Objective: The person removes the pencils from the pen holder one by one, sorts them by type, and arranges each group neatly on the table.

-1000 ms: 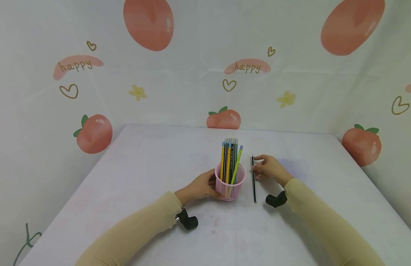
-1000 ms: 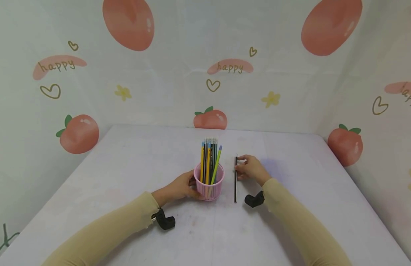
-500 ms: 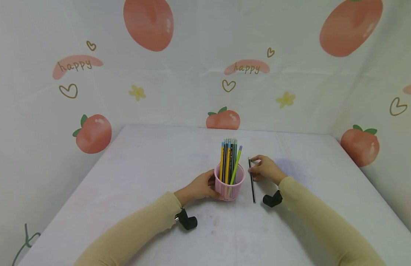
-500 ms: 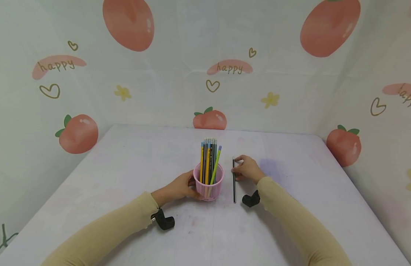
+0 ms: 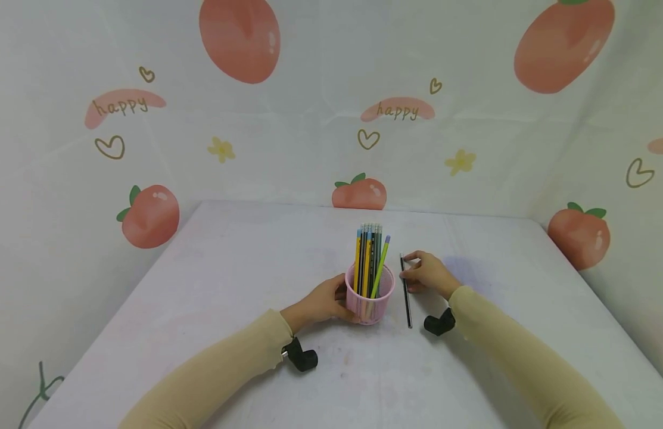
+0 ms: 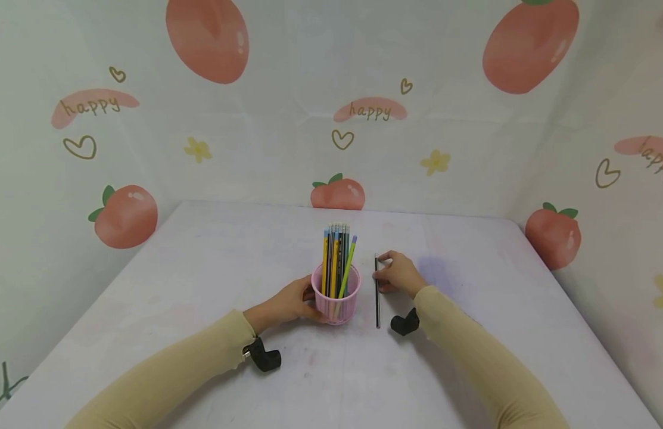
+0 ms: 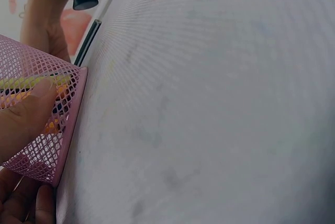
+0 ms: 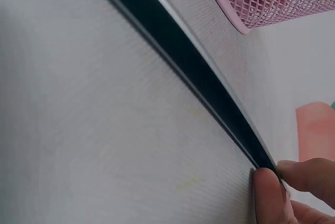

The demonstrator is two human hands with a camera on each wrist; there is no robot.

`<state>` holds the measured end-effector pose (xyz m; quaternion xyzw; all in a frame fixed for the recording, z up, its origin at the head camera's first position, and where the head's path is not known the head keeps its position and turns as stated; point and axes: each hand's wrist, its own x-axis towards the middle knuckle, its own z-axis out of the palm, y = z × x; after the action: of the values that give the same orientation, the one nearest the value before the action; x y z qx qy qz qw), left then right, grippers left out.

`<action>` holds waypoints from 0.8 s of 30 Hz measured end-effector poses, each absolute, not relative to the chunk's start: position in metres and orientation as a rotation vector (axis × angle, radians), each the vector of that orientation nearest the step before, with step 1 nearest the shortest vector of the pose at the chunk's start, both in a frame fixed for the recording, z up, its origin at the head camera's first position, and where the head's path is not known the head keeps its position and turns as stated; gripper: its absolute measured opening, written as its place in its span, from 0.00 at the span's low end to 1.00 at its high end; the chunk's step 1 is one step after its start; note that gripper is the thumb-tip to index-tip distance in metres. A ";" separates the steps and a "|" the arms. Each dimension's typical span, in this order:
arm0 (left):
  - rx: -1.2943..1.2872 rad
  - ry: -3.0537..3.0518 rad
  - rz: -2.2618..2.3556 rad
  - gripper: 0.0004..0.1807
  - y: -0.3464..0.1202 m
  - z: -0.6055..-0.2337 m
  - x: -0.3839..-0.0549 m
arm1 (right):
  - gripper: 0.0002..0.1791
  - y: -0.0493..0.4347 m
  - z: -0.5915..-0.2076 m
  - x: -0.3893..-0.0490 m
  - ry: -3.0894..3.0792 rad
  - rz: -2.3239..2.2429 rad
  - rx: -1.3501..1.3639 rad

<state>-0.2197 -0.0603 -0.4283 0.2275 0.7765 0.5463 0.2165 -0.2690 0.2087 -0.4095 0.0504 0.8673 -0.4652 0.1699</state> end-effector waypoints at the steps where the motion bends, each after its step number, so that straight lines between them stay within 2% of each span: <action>1: 0.628 2.151 1.514 0.49 -0.060 -0.428 -0.220 | 0.32 0.209 -0.410 -0.269 2.464 -1.330 0.143; 12: 0.592 2.176 1.481 0.50 -0.060 -0.428 -0.219 | 0.28 0.211 -0.391 -0.259 2.425 -1.505 0.057; 24: 0.593 2.166 1.485 0.50 -0.060 -0.429 -0.221 | 0.25 0.197 -0.350 -0.235 2.302 -1.895 -0.311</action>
<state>-0.2210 -0.0598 -0.4287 0.2147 0.7843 0.5378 0.2226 -0.2347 0.1970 -0.3503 -0.1035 0.7658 -0.6306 0.0717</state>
